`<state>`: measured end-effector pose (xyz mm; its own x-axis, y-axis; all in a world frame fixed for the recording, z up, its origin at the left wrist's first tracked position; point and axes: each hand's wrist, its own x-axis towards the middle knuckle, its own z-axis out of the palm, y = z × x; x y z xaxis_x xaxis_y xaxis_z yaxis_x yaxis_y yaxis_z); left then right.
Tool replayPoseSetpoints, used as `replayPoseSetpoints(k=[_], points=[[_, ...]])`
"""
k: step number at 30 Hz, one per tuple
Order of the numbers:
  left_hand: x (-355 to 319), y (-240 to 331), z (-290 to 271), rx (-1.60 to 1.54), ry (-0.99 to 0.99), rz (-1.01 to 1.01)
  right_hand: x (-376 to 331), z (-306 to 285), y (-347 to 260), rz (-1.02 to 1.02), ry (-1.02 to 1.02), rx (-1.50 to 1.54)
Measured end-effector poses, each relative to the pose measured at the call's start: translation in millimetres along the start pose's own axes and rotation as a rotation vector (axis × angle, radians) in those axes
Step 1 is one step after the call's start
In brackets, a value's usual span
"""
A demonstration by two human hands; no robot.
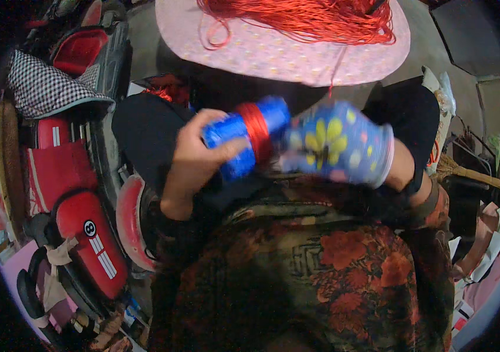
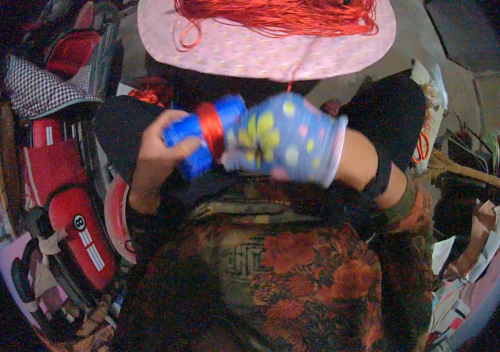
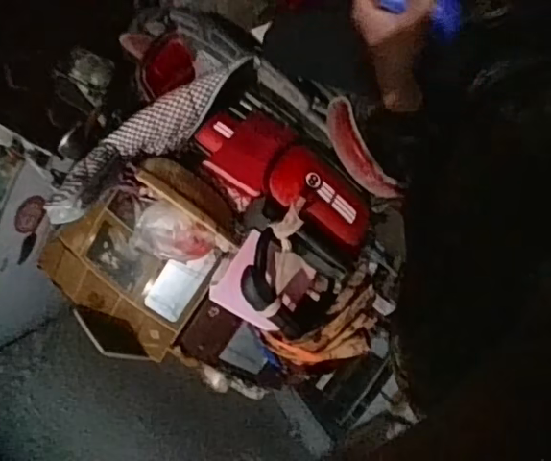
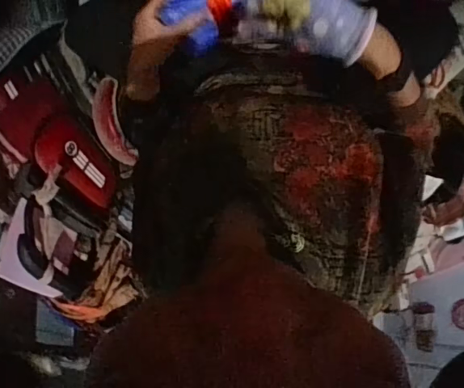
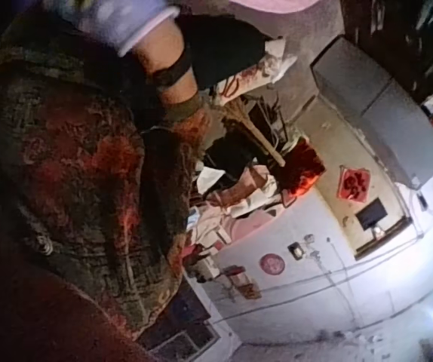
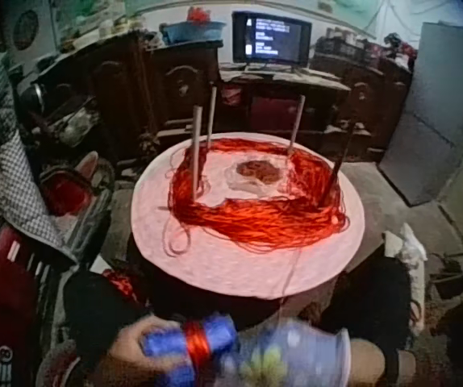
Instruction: Winding red decorative string from a pile on a table onto a blue spool and cutting it with scissors.
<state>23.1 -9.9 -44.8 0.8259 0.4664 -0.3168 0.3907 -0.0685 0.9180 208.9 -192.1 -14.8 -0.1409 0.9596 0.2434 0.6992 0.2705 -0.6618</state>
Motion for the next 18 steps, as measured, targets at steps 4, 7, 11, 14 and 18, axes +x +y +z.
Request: replayPoseSetpoints(k=[4, 7, 11, 14, 18], points=[[-10, 3, 1, -0.264, -0.427, -0.104, 5, -9, 34, 0.466, 0.117, 0.316], [-17, 3, -7, -0.629, -0.541, -0.06, -17, 18, 52, 0.439, 0.089, 0.609], [-15, 3, 8, -0.82, 0.045, 0.05, -27, 30, 23, 0.282, -0.082, 0.266], [0, 5, 13, -0.779, 0.18, 0.006, -22, 25, 8, 0.107, -0.229, -0.174], [3, -2, 7, -0.028, 0.098, 0.021, -3, -1, 7, -0.03, -0.013, -0.053]])
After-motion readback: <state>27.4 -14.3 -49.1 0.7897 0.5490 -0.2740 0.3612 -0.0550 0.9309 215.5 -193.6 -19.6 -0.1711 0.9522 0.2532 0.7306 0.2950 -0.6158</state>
